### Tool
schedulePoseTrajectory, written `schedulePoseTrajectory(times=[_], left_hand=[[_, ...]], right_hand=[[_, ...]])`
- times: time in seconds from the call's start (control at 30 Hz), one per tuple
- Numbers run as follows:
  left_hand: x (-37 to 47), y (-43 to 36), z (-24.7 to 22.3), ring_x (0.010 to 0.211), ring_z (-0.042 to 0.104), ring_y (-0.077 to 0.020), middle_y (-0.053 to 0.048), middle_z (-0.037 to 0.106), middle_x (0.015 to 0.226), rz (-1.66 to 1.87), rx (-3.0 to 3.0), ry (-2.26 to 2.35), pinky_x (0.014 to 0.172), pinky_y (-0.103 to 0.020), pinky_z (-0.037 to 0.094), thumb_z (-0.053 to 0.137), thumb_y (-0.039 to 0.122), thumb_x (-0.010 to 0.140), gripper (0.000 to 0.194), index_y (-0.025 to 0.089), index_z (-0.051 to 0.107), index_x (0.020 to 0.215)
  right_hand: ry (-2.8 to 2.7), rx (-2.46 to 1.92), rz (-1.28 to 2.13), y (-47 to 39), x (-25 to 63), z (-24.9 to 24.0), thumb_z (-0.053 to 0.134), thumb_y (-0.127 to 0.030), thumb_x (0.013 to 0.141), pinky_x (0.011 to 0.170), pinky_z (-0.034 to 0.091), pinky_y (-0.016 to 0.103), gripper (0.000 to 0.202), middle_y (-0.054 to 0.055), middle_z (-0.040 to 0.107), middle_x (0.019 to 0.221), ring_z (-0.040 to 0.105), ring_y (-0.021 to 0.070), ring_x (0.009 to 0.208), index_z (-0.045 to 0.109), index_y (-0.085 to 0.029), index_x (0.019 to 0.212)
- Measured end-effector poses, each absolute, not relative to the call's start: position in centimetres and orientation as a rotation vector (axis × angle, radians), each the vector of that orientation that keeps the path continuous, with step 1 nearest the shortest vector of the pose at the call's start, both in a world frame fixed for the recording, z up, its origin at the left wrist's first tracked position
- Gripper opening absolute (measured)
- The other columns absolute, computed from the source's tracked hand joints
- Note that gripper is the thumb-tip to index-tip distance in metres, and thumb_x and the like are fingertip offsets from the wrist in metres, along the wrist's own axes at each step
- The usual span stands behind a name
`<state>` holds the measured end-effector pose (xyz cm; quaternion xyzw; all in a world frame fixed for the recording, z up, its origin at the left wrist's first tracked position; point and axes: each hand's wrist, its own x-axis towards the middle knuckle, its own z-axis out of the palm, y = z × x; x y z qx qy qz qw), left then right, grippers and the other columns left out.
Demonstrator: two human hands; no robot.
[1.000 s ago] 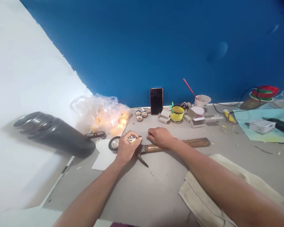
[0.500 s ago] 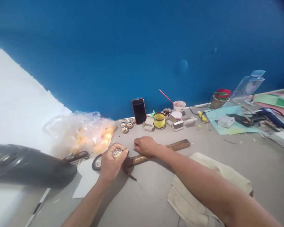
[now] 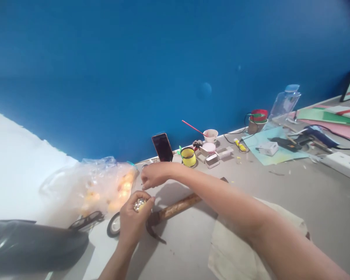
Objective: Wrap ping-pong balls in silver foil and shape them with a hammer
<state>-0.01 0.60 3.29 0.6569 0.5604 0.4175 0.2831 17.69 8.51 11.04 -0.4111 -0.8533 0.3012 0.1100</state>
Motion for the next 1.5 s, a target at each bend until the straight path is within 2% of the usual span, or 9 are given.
schedulePoseTrajectory(times=[0.13, 0.27, 0.37, 0.47, 0.6, 0.73, 0.9, 1.13, 1.5], left_hand=[[-0.2, 0.9, 2.4, 0.046, 0.045, -0.0124, 0.006, 0.053, 0.053, 1.071, 1.789, 1.508, 0.048, -0.024, 0.037, 0.076, 0.047, 0.075, 0.029, 0.022, 0.061, 0.071], [-0.1, 1.6, 2.8, 0.055, 0.053, -0.0135, 0.003, 0.062, 0.067, 1.124, 1.838, 1.562, 0.056, -0.026, 0.044, 0.077, 0.04, 0.071, 0.024, 0.021, 0.062, 0.073], [0.3, 2.3, 2.9, 0.058, 0.056, -0.0144, 0.003, 0.065, 0.076, 1.095, 1.756, 1.545, 0.059, -0.027, 0.047, 0.077, 0.037, 0.071, 0.032, 0.021, 0.066, 0.096], [0.3, 2.9, 1.9, 0.061, 0.059, -0.0147, 0.001, 0.067, 0.083, 1.048, 1.711, 1.475, 0.063, -0.028, 0.049, 0.069, 0.03, 0.076, 0.039, 0.02, 0.065, 0.114], [-0.2, 3.2, -0.1, 0.089, 0.068, -0.02, -0.006, 0.069, 0.109, 1.139, 1.727, 1.48, 0.082, -0.033, 0.054, 0.072, 0.029, 0.077, 0.051, 0.02, 0.061, 0.126], [-0.5, 3.0, -1.1, 0.1, 0.068, -0.0226, -0.008, 0.069, 0.115, 1.172, 1.708, 1.437, 0.09, -0.036, 0.054, 0.075, 0.031, 0.078, 0.046, 0.021, 0.062, 0.121], [0.0, 2.3, -0.9, 0.104, 0.066, -0.0233, -0.006, 0.068, 0.113, 1.206, 1.89, 1.366, 0.09, -0.036, 0.054, 0.075, 0.028, 0.078, 0.034, 0.023, 0.068, 0.111], [0.4, 1.9, -1.4, 0.104, 0.066, -0.0231, -0.008, 0.066, 0.12, 1.252, 1.901, 1.386, 0.087, -0.035, 0.056, 0.072, 0.028, 0.082, 0.041, 0.022, 0.063, 0.122], [0.1, 2.1, -1.4, 0.093, 0.067, -0.0192, -0.006, 0.068, 0.109, 1.242, 1.932, 1.336, 0.083, -0.032, 0.056, 0.068, 0.03, 0.089, 0.026, 0.023, 0.067, 0.114]], right_hand=[[-2.366, -1.036, 0.884, 6.7, 20.4, 12.7, 0.069, -0.027, 0.086, 0.055, 0.04, 0.023, 0.013, 0.004, 0.074, 0.079, 0.062, 0.0138, 0.066, 0.071, -0.016, 0.079], [-2.021, -0.929, 1.239, 4.9, 21.0, 10.4, 0.059, -0.025, 0.092, 0.055, 0.044, 0.019, 0.016, 0.001, 0.072, 0.073, 0.063, 0.0108, 0.062, 0.069, -0.016, 0.083], [-2.04, -1.099, 1.222, 4.4, 20.6, 7.2, 0.062, -0.013, 0.084, 0.052, 0.042, 0.018, 0.013, 0.0, 0.07, 0.068, 0.061, 0.0096, 0.058, 0.069, -0.015, 0.074], [-1.774, -1.122, 1.417, 4.5, 20.2, 4.5, 0.063, -0.017, 0.087, 0.052, 0.046, 0.017, 0.013, -0.001, 0.072, 0.071, 0.058, 0.0078, 0.056, 0.069, -0.015, 0.076], [-1.46, -1.235, 1.516, 4.9, 19.1, 2.1, 0.059, -0.02, 0.095, 0.044, 0.042, 0.016, 0.024, -0.001, 0.067, 0.062, 0.051, 0.0066, 0.047, 0.067, -0.014, 0.074], [-1.293, -1.161, 1.593, 4.6, 17.6, 0.2, 0.057, -0.035, 0.101, 0.043, 0.045, 0.016, 0.029, 0.0, 0.068, 0.065, 0.056, 0.0083, 0.051, 0.068, -0.015, 0.084], [-1.216, -1.03, 1.691, 3.9, 16.8, -1.1, 0.061, -0.055, 0.098, 0.042, 0.045, 0.015, 0.042, -0.001, 0.061, 0.063, 0.057, 0.0086, 0.053, 0.066, -0.015, 0.085], [-1.028, -1.025, 1.779, 4.2, 16.8, -1.3, 0.066, -0.051, 0.096, 0.041, 0.045, 0.015, 0.041, -0.002, 0.058, 0.059, 0.053, 0.0077, 0.049, 0.065, -0.014, 0.079], [-0.934, -1.006, 1.884, 4.7, 17.1, -1.4, 0.06, -0.045, 0.101, 0.04, 0.046, 0.015, 0.037, 0.002, 0.066, 0.07, 0.054, 0.0071, 0.049, 0.069, -0.013, 0.085]])
